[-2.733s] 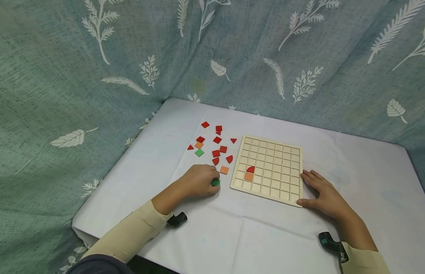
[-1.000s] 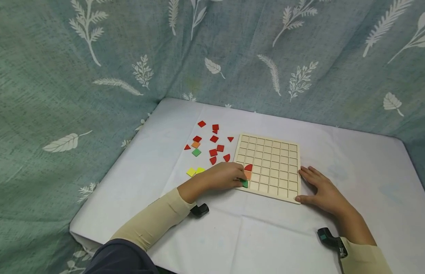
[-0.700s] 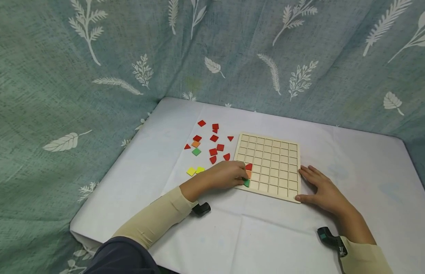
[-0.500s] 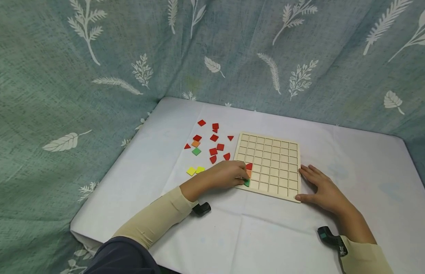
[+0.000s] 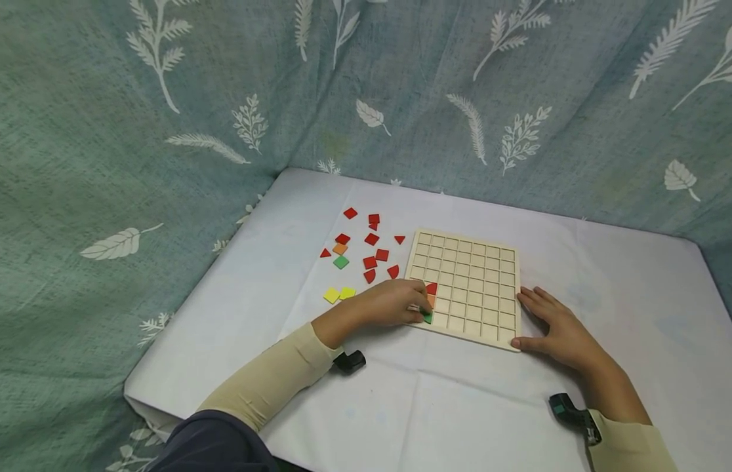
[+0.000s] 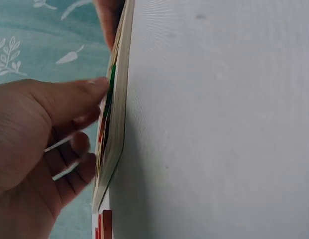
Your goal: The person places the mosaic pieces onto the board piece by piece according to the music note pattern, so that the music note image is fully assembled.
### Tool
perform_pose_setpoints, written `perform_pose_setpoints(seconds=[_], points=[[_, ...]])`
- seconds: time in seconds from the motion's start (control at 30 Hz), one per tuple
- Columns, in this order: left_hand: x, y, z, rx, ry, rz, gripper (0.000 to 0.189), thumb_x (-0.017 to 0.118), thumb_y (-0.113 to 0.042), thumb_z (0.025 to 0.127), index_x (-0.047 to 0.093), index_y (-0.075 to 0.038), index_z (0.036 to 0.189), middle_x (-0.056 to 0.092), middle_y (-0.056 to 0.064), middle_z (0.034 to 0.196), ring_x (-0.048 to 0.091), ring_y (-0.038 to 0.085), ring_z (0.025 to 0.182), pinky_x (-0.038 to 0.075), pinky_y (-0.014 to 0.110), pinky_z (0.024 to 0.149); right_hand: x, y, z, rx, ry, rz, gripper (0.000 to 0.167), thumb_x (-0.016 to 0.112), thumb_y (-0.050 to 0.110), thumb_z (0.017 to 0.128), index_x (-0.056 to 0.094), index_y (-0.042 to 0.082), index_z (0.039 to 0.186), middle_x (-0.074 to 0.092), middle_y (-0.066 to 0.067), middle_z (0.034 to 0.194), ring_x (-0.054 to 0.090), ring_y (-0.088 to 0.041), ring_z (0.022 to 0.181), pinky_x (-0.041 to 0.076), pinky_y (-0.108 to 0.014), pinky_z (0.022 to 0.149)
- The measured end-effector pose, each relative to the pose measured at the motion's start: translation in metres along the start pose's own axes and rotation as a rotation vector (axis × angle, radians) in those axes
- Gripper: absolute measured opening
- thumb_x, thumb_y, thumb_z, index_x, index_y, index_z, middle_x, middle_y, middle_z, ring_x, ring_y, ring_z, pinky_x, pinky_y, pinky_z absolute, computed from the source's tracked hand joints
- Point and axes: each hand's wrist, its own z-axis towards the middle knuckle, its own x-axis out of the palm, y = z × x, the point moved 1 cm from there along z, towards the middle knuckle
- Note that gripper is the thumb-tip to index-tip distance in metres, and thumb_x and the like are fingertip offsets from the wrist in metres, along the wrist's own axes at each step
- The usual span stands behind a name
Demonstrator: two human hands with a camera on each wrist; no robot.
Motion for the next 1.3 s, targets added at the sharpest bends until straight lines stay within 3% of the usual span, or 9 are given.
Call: perform_pose_setpoints(seconds=[0.17, 0.57, 0.8, 1.03, 1.3], points=[[-0.004, 0.006, -0.009, -0.005, -0.027, -0.018, 0.016, 0.07, -0.022, 0.092, 0.075, -0.022, 0.106, 0.058, -0.013, 0.098, 0.053, 0.001, 0.088, 0.043, 0.017, 0.076, 0.0, 0.001, 0.0, 0.005, 0.003, -0.001, 0.106, 0.08, 0.055, 0.071, 0.032, 0.006, 0.152, 0.026, -0.015, 0.156, 0.012, -0.037, 0.145, 0.017, -0.069, 0.102], [-0.012, 0.036, -0.049, -0.143, -0.092, 0.026, 0.02, 0.071, -0.023, 0.09, 0.075, -0.018, 0.109, 0.063, -0.012, 0.101, 0.056, 0.003, 0.092, 0.046, 0.021, 0.083, -0.001, 0.002, 0.0, -0.003, 0.006, 0.009, 0.108, 0.08, 0.056, 0.071, 0.031, 0.005, 0.152, 0.027, -0.017, 0.156, 0.011, -0.038, 0.145, 0.017, -0.069, 0.102], [-0.025, 0.049, -0.067, -0.21, -0.14, -0.011, 0.02, 0.071, -0.018, 0.09, 0.075, -0.019, 0.109, 0.064, -0.013, 0.1, 0.057, 0.003, 0.092, 0.047, 0.022, 0.082, 0.002, 0.003, 0.0, -0.007, -0.008, 0.004, 0.108, 0.08, 0.056, 0.071, 0.031, 0.006, 0.152, 0.028, -0.017, 0.155, 0.011, -0.036, 0.145, 0.018, -0.07, 0.101], [-0.037, 0.068, -0.074, -0.308, -0.144, -0.052, 0.017, 0.07, -0.015, 0.09, 0.075, -0.018, 0.106, 0.063, -0.012, 0.1, 0.057, 0.006, 0.093, 0.048, 0.025, 0.083, 0.003, 0.004, -0.001, -0.006, -0.007, 0.007, 0.107, 0.08, 0.056, 0.071, 0.031, 0.007, 0.152, 0.026, -0.015, 0.156, 0.01, -0.035, 0.145, 0.017, -0.069, 0.102], [-0.04, 0.094, -0.073, -0.364, -0.179, -0.101, 0.018, 0.071, -0.016, 0.09, 0.076, -0.019, 0.107, 0.064, -0.014, 0.097, 0.056, 0.005, 0.09, 0.048, 0.022, 0.078, 0.003, 0.003, -0.001, -0.026, -0.01, 0.002, 0.105, 0.08, 0.055, 0.072, 0.031, 0.008, 0.153, 0.027, -0.014, 0.156, 0.01, -0.034, 0.146, 0.017, -0.069, 0.102]])
